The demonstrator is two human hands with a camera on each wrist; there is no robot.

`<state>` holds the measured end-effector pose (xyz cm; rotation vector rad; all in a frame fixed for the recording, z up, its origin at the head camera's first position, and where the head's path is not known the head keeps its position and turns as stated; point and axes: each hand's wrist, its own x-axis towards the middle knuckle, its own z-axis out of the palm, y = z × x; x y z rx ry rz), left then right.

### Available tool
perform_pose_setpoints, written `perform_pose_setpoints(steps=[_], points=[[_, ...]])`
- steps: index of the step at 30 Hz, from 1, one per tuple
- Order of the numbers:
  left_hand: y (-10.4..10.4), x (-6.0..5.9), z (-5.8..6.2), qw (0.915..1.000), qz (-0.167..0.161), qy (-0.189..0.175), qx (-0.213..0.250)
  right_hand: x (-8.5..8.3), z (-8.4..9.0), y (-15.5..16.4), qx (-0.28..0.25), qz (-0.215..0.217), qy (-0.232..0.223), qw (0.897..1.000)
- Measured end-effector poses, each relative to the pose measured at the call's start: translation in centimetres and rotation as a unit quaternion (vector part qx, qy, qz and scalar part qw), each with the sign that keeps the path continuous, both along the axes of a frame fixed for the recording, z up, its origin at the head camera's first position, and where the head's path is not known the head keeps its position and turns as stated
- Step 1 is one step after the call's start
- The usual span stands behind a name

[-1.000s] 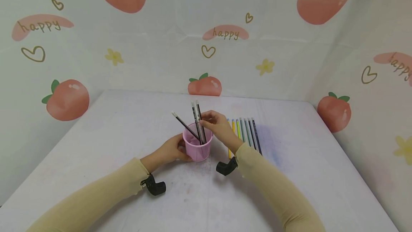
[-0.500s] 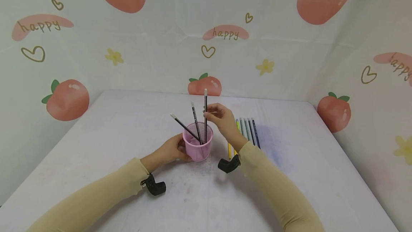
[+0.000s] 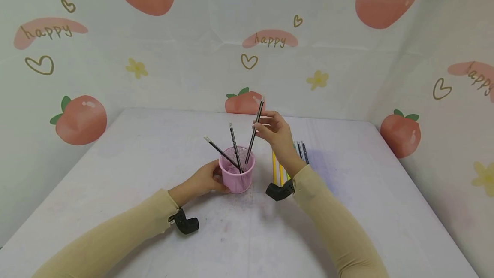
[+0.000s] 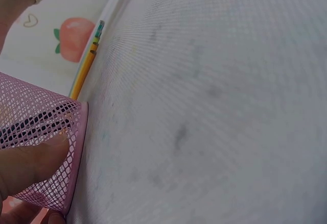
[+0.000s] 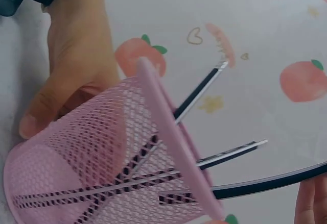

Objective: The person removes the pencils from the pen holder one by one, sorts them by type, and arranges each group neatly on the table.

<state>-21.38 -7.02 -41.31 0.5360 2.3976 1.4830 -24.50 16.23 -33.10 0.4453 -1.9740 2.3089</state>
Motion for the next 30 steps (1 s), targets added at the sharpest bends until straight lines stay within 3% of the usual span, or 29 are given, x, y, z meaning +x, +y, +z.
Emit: perform_pose_setpoints(steps=[7,15,21,26,30], points=[[0.0,0.0,0.0,1.0,-0.002,0.001,-0.002,0.0,1.4,1.1,-0.076,-0.018,0.011,0.997],[0.0,-0.1,0.0,1.0,0.002,-0.002,-0.006,0.3,2.6,3.1,-0.11,-0.048,0.002,0.993],[0.1,-0.1,-0.1,1.0,0.005,-0.004,-0.004,0.2,2.8,5.0,-0.145,-0.044,0.004,0.988],[0.1,-0.1,-0.1,1.0,0.003,-0.007,-0.003,-0.1,2.7,6.7,-0.155,-0.035,-0.007,0.987],[0.1,-0.1,-0.1,1.0,0.004,-0.008,-0.004,-0.3,2.5,8.0,-0.132,-0.043,-0.022,0.99]])
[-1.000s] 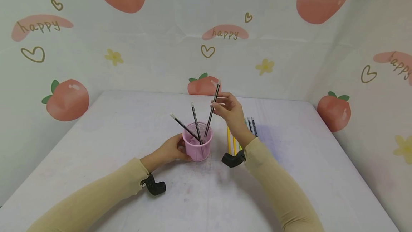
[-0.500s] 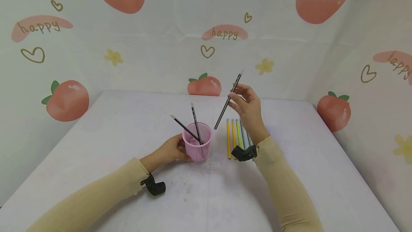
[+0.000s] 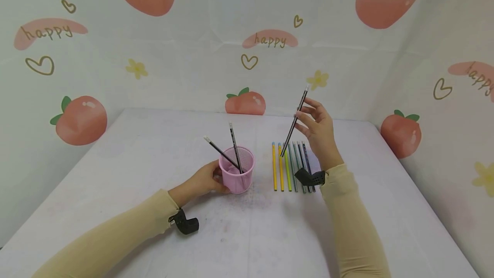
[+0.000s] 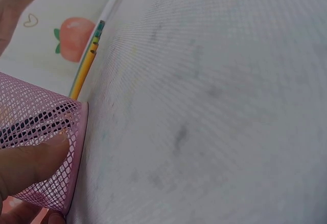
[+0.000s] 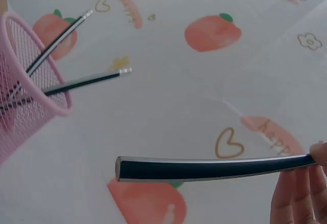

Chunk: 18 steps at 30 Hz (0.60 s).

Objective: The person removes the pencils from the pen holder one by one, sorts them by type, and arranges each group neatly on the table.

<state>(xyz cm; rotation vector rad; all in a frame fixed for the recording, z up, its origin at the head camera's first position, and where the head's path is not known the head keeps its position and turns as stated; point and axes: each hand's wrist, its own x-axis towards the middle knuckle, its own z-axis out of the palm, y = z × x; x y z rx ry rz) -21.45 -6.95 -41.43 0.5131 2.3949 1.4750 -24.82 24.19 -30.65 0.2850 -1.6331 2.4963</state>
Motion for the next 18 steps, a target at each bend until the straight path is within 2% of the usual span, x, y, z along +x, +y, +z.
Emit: perform_pose_setpoints(steps=[7,13,18], points=[[0.0,0.0,0.0,1.0,0.003,-0.002,0.003,-0.4,-0.8,1.7,0.062,-0.018,-0.019,0.998],[-0.2,-0.1,-0.2,0.9999,-0.008,0.001,0.012,-0.8,-1.7,3.0,0.111,-0.018,-0.032,0.993],[-0.1,0.0,-0.1,0.9999,-0.004,-0.002,0.009,-0.8,-2.2,4.0,0.143,-0.019,-0.054,0.988]])
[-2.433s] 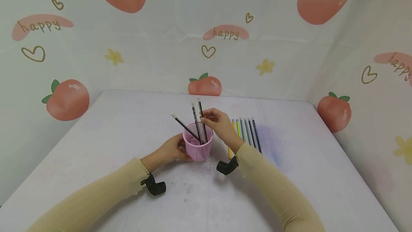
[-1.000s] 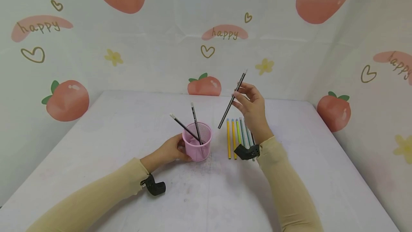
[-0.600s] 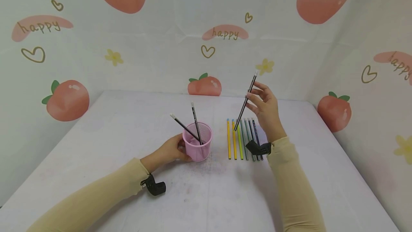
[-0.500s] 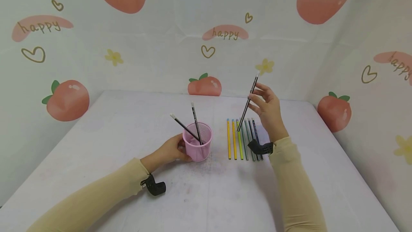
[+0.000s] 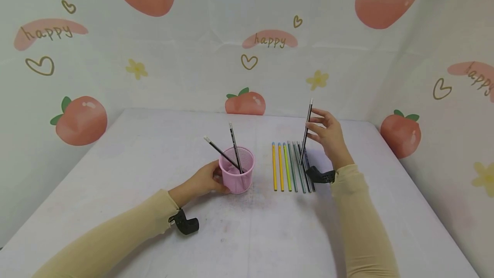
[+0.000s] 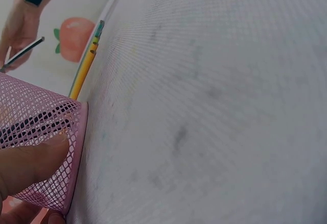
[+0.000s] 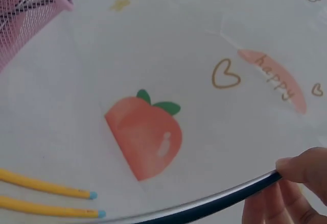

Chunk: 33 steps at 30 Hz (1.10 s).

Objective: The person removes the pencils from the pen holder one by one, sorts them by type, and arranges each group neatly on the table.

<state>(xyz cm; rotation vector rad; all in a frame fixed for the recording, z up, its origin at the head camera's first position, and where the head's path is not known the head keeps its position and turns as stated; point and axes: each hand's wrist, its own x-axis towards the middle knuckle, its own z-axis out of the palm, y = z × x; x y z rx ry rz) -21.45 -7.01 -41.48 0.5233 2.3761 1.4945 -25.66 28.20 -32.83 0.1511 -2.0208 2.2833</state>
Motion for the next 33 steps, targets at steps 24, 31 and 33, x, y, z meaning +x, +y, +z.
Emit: perform_pose_setpoints(steps=[24,31,33], points=[[0.2,0.1,0.2,0.9997,0.014,-0.007,-0.018,-0.9,-2.9,3.6,0.27,0.026,-0.156,0.95],[0.1,0.1,0.2,0.9997,0.013,-0.003,-0.019,-1.2,-4.3,4.2,0.298,0.049,-0.204,0.931],[0.2,0.0,0.1,0.9997,0.013,-0.004,-0.019,-1.3,-4.7,4.3,0.309,0.055,-0.213,0.925]])
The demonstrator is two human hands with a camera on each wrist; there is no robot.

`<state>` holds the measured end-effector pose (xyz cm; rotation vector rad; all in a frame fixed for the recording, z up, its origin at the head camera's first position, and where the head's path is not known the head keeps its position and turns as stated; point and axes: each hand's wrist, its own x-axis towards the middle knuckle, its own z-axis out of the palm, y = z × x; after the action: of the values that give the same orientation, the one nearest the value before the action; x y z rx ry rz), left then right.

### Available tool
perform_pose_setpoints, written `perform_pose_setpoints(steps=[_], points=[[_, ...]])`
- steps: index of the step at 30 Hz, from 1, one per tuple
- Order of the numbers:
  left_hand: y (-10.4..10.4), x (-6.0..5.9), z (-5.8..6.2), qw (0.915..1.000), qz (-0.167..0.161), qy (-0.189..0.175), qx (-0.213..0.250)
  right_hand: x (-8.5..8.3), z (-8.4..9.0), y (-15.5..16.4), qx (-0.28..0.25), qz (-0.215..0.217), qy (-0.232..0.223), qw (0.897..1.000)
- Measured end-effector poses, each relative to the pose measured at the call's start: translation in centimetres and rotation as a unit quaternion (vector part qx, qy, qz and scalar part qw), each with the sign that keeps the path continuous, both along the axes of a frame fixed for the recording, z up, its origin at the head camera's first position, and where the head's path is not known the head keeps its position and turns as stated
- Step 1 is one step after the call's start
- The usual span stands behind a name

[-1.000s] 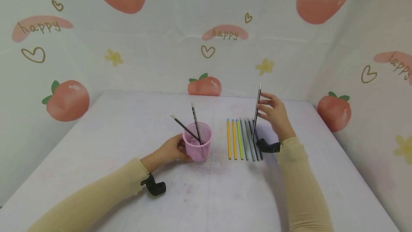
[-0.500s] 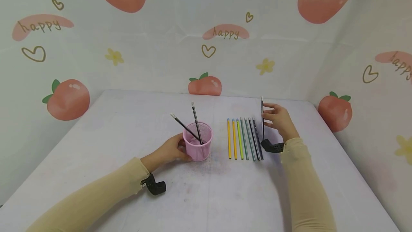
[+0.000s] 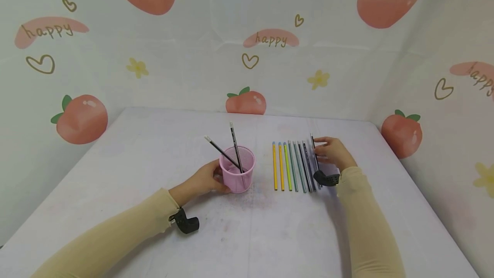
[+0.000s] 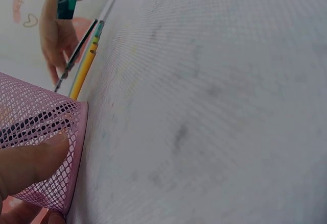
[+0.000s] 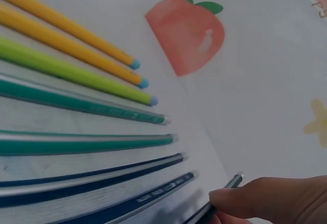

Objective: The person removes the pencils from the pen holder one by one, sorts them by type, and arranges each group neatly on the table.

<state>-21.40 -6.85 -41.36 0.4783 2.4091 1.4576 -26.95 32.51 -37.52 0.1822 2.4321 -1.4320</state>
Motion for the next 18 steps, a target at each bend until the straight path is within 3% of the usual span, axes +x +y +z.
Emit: perform_pose_setpoints(steps=[10,18], points=[[-0.03,-0.06,-0.18,1.0,-0.003,0.006,-0.003,0.27,-0.85,-0.02,-0.041,0.018,-0.018,0.999],[-0.02,-0.11,-0.19,1.0,0.001,0.005,-0.005,0.07,-0.9,-0.36,-0.006,-0.001,-0.023,1.0]])
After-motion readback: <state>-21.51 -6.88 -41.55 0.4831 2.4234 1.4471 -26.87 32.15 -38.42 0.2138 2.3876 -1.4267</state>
